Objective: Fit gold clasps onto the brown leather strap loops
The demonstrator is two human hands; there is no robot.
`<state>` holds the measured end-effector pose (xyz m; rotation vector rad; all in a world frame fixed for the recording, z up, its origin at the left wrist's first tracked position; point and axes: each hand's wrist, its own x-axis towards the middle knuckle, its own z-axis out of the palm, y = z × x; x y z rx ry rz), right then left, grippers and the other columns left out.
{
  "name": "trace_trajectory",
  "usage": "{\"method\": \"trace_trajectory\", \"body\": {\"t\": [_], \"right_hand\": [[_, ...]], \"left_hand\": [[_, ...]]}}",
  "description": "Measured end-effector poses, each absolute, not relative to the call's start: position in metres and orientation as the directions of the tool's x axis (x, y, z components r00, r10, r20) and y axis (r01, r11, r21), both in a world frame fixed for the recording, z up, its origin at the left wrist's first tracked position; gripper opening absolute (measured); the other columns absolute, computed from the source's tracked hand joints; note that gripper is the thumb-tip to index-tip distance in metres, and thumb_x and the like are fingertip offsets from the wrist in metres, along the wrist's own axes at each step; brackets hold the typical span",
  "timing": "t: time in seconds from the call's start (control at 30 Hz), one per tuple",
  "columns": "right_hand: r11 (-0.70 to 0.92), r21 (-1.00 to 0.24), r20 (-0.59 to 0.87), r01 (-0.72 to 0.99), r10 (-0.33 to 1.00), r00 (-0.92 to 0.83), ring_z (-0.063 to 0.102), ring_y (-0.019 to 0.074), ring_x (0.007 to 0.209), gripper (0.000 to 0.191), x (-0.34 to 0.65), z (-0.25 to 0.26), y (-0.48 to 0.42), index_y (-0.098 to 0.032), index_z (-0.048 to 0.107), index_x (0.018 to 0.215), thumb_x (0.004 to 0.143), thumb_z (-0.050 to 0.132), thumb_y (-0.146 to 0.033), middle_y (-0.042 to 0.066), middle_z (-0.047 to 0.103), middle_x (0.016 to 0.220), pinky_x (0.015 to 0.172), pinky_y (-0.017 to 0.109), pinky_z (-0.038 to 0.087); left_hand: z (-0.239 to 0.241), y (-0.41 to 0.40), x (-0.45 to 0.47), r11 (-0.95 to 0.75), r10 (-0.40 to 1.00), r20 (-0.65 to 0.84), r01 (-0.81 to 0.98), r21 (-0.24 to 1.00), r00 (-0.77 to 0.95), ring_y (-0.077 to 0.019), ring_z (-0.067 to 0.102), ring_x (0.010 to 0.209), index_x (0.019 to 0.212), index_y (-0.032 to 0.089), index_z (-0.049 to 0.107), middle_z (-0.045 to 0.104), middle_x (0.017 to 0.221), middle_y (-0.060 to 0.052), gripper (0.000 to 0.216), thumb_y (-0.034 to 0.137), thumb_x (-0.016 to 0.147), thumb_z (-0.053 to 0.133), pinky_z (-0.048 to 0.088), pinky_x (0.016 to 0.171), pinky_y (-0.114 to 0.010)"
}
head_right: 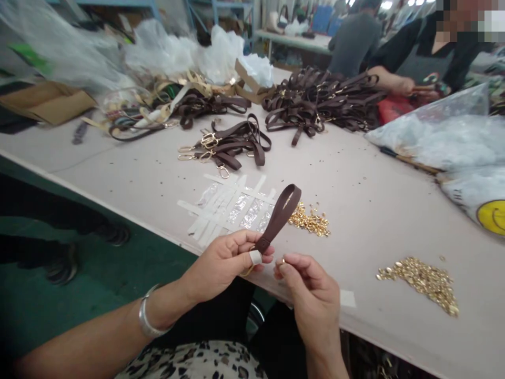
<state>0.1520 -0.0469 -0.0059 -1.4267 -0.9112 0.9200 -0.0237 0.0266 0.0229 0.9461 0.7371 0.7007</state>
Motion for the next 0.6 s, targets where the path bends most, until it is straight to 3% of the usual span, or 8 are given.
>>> {"method": "trace_trajectory", "body": {"t": [0.1,0.23,0.43,0.6], "right_hand": [[-0.038,-0.999,-0.034,0.003,0.940,0.339,0.067,0.0136,0.071,0.013,0.142,0.000,-0.044,-0.023,0.075,0.089,0.081,0.078,-0.033,0.000,0.073,0.078,0.069,0.027,0.058],[-0.072,-0.992,-0.031,0.104,0.936,0.351,0.067,0.0127,0.071,0.011,0.143,0.005,-0.045,-0.025,0.077,0.088,0.081,0.078,-0.033,-0.002,0.072,0.075,0.069,0.024,0.057],[-0.013,-0.981,0.031,0.192,0.974,0.225,0.065,0.0131,0.085,0.006,0.146,0.007,-0.047,-0.026,0.075,0.087,0.086,0.073,-0.031,-0.001,0.070,0.089,0.078,0.023,0.053],[-0.058,-0.987,-0.016,0.153,0.965,0.263,0.063,0.0119,0.080,0.010,0.143,0.009,-0.049,-0.022,0.070,0.086,0.085,0.073,-0.032,-0.001,0.068,0.085,0.074,0.022,0.052]], "left_hand": [[0.024,0.019,-0.020,0.336,0.780,-0.157,-0.195,0.921,0.605,-0.0109,0.066,0.081,0.109,0.017,0.068,0.073,0.086,0.000,0.023,0.013,0.089,0.059,0.050,0.078,-0.024],[0.026,0.015,-0.020,0.247,0.784,-0.109,-0.146,0.958,0.612,-0.0139,0.066,0.087,0.112,0.016,0.069,0.074,0.090,-0.002,0.027,0.012,0.089,0.055,0.050,0.083,-0.027],[0.018,0.011,-0.020,0.095,0.806,-0.087,0.018,0.995,0.586,-0.0131,0.062,0.075,0.111,0.017,0.070,0.070,0.083,0.001,0.027,0.015,0.090,0.054,0.047,0.071,-0.025],[0.017,0.007,-0.026,-0.200,0.802,0.050,0.190,0.961,0.595,-0.0166,0.067,0.084,0.115,0.021,0.069,0.074,0.094,-0.002,0.034,0.010,0.091,0.048,0.050,0.078,-0.028]]}}
